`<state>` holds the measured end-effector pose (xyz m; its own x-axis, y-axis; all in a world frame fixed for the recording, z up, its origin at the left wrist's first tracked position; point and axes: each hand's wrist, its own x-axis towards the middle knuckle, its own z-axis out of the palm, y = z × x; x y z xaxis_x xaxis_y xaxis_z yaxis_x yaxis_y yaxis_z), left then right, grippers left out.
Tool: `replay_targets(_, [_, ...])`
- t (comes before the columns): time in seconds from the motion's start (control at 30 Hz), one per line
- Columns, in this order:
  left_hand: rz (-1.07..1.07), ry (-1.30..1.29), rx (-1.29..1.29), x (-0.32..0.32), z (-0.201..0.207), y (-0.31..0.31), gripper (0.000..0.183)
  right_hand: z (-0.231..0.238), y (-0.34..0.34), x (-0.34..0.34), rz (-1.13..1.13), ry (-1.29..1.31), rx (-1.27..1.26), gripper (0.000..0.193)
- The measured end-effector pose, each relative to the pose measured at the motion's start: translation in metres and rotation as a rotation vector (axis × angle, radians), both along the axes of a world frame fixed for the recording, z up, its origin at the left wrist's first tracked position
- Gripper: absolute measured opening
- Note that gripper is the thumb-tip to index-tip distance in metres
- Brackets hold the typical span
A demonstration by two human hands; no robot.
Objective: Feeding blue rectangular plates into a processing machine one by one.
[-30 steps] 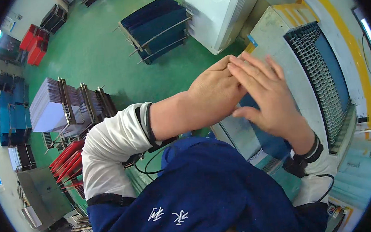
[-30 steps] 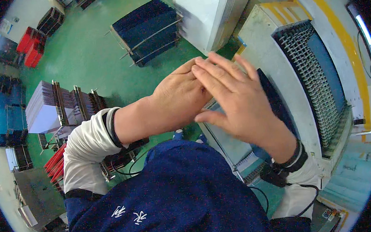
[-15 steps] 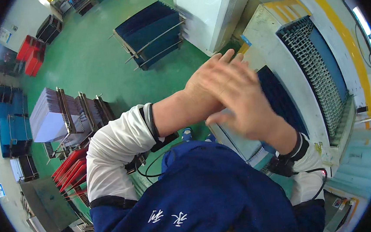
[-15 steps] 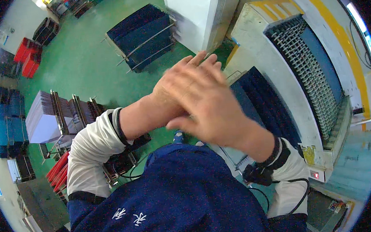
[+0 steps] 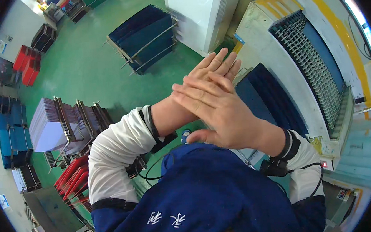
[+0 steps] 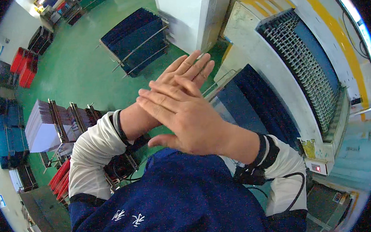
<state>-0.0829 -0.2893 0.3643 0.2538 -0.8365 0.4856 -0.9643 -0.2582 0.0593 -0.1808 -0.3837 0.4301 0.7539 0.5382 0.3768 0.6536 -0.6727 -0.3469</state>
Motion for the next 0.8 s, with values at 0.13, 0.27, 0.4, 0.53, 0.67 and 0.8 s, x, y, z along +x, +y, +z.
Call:
replay_targets(0.13, [0.028, 0.016, -0.117, -0.006, 0.006, 0.004, 0.065, -0.004, -0.021, 0.012, -0.107, -0.106, -0.136, 0.068])
replay_targets(0.27, [-0.018, 0.09, -0.012, -0.007, 0.015, 0.008, 0.063, -0.014, -0.042, 0.018, -0.254, -0.16, -0.187, 0.068])
replay_targets(0.4, [0.079, -0.003, 0.053, -0.005, 0.002, 0.001, 0.064, -0.007, -0.016, 0.01, -0.192, -0.092, -0.125, 0.069])
replay_targets(0.53, [0.035, -0.032, 0.002, 0.001, 0.006, -0.006, 0.066, -0.006, -0.011, 0.005, -0.028, -0.039, -0.031, 0.069])
replay_targets(0.67, [0.04, -0.037, 0.06, -0.003, 0.017, -0.002, 0.065, -0.013, -0.041, 0.014, -0.2, -0.156, -0.139, 0.067])
replay_targets(0.8, [0.04, 0.063, 0.041, 0.0, -0.003, -0.01, 0.069, -0.013, -0.037, 0.012, -0.22, -0.137, -0.117, 0.066])
